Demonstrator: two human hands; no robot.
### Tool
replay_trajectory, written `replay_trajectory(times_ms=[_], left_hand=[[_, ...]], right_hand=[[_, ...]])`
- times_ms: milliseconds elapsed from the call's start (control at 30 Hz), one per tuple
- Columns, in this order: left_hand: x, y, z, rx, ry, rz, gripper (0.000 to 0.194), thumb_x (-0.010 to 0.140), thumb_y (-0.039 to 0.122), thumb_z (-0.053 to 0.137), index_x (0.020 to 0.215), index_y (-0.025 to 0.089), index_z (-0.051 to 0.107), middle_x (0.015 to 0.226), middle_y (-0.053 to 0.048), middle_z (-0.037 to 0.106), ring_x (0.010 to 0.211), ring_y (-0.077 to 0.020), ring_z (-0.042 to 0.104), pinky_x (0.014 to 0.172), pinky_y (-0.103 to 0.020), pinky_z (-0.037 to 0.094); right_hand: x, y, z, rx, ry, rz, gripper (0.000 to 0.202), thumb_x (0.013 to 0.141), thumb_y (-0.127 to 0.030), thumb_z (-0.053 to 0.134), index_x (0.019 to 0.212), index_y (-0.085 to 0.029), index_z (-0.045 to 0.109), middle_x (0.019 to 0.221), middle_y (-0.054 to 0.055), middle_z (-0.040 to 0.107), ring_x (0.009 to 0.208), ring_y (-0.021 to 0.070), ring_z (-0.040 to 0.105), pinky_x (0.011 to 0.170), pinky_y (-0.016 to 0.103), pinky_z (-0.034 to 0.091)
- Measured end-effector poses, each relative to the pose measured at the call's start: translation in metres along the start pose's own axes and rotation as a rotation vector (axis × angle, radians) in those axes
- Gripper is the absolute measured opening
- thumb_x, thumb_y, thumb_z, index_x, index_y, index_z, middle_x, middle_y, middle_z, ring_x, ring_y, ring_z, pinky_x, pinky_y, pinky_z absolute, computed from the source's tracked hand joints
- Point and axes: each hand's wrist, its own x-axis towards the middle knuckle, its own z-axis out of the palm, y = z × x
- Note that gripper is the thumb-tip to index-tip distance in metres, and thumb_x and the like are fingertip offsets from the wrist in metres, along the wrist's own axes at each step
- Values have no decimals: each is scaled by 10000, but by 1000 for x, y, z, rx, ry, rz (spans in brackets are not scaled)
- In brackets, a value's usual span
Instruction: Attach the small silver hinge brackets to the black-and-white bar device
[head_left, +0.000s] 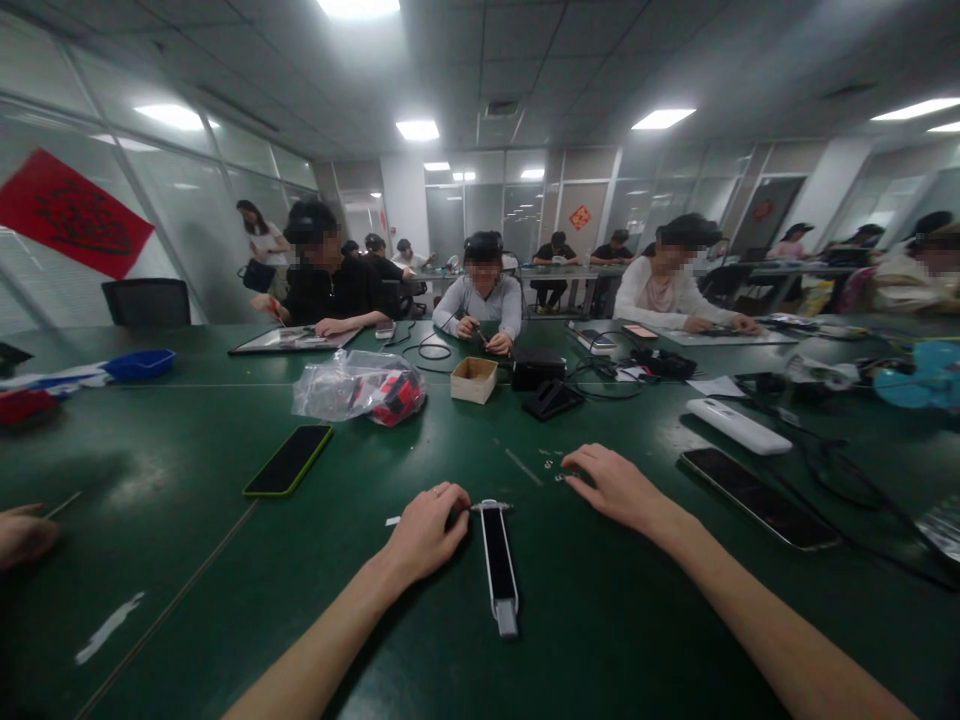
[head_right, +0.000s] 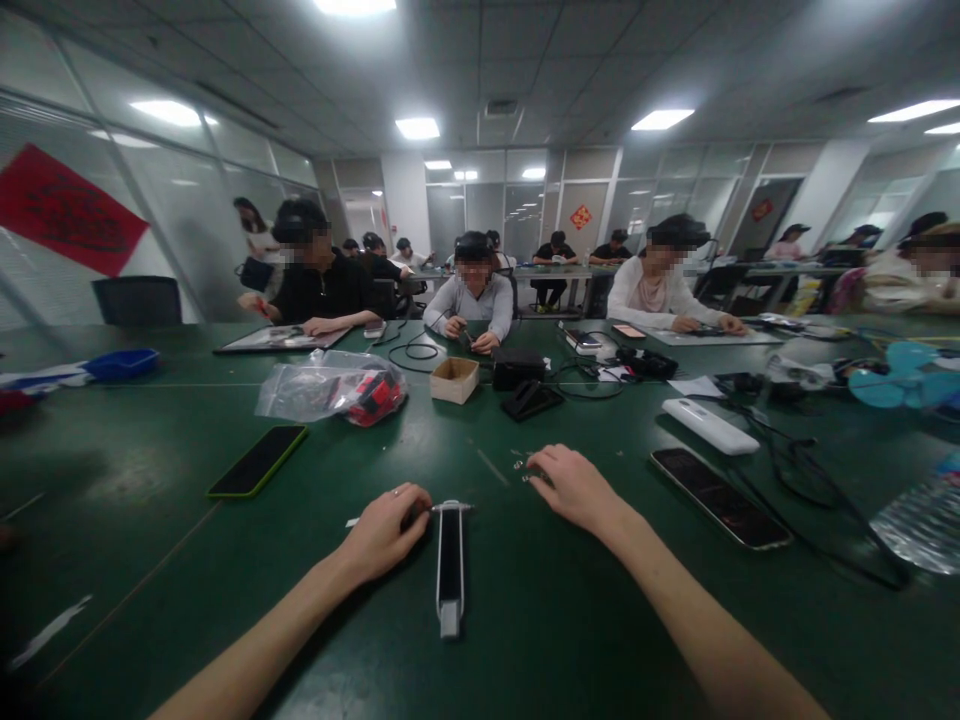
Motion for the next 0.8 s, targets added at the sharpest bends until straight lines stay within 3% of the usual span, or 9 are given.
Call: replay_trajectory(times_ms=[133,233,500,800], left_hand=[[0,1,-1,-3,6,-3,118,846,209,442,890,189,550,857,-43,597,774,-186,564,694,-286,421],[-1,3,-2,-8,-10,-15,122,848,209,437,893,189,548,859,-44,598,777,-187,564,696,-290,422],[-1,2,-2,-1,-7,-23,126,848,210,437,902,188,549,872,-44,601,779,-184,566,698,-289,421],[-1,1,0,-3,13,-12,144,848,218,438,925,185,555,893,-49,603,760,-188,566,688,-307,432]], right_hand=[[-3,32,-6,-4,-196,98,212,818,-301,503,935,-186,636,939,74,622,868,204,576,775,331,447],[-2,39,-4,39,-252,121,218,808,-311,500,926,-189,637,936,68,624,833,189,580,745,306,443],[-2,32,-5,127,-270,158,197,789,-289,499,888,-180,630,904,58,616,762,155,570,669,267,444],[-2,13,8,120,-167,104,68,736,-229,541,701,-178,568,714,12,585,621,129,526,571,251,402]])
